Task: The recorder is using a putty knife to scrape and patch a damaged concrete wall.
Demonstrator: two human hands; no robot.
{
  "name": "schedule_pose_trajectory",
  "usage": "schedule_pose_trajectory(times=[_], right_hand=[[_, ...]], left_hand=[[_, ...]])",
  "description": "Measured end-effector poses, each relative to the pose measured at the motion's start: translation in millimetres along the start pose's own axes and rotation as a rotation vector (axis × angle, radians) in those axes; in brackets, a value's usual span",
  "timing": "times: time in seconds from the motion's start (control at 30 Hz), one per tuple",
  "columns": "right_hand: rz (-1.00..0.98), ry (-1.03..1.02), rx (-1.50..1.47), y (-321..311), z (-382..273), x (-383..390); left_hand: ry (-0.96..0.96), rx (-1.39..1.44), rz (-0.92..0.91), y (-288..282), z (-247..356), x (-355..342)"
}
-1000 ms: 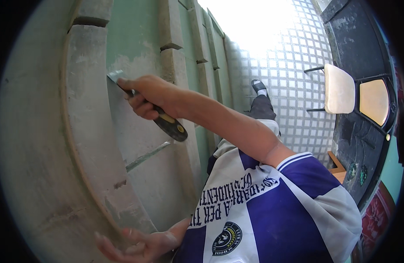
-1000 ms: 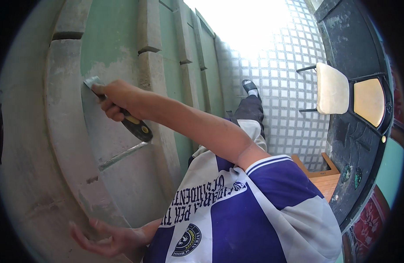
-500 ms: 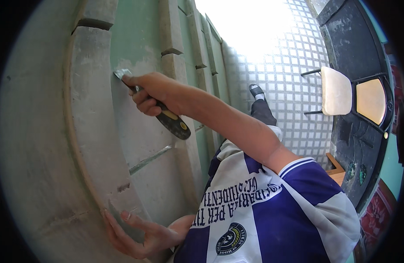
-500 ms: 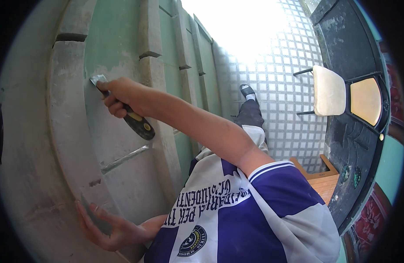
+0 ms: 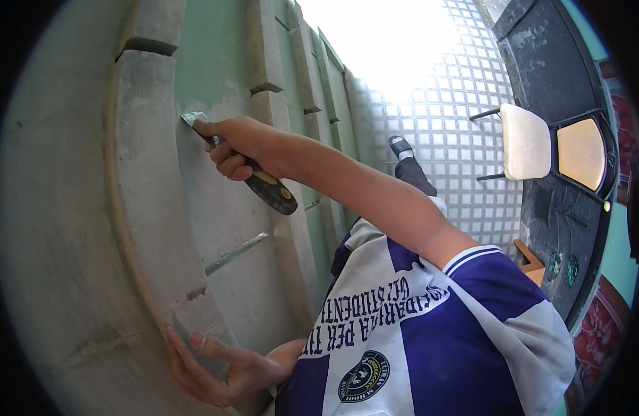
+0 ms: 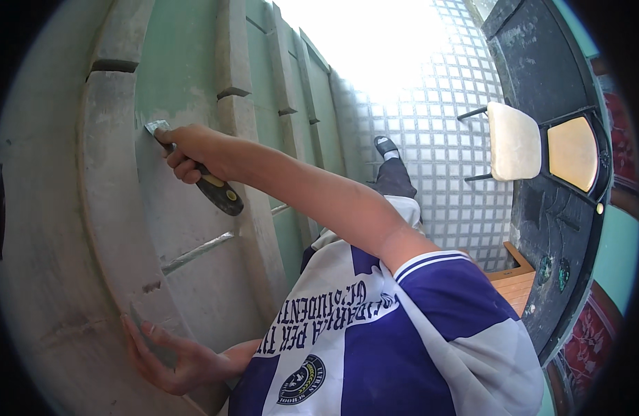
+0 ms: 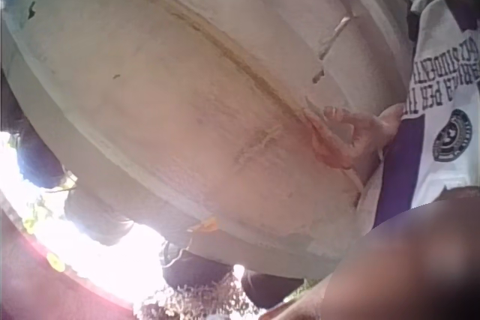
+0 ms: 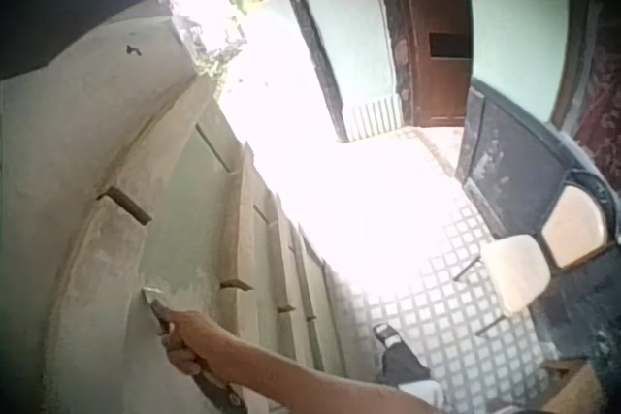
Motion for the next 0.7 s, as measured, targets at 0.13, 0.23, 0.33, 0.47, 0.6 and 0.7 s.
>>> schedule_pose_trajectory(times=[0.13,0.23,0.33,0.47,0.6,0.7], right_hand=[[-0.007,-0.043,-0.01,-2.6,-17.1,-3.9],[-0.001,-0.02,0.008,-0.6,-2.6,-2.3],[0.022,-0.043,-0.012,-9.3,-8.9,-11.3],[0.102,-0.153,-0.014,-14.9,-28.2,-13.9],[0.075,0.008,0.089,-1.0,6.4,9.1],[0.072,0.005,0.11,-4.6,-4.3,6.5]], left_hand=[[-0.001,-0.031,-0.004,-0.8,1.6,-2.2],[-0.008,-0.003,0.014,2.9,0.8,-0.5],[0.008,-0.057,0.012,2.9,3.8,-3.1],[-0.014,-0.05,0.022,4.0,7.8,-8.7],[-0.006,-0.066,0.025,2.4,5.8,-4.1],[-0.004,-0.073,0.038,2.2,7.5,-4.8]])
Point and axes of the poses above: each hand's wrist, its own x-axis away from the middle knuckle, its own y-axis out of the palm, z = x × y, the point moved 4 cm from there along -x, towards the middle knuckle, and after that the axes turned 10 degrees about y, right-handed, at the moved point
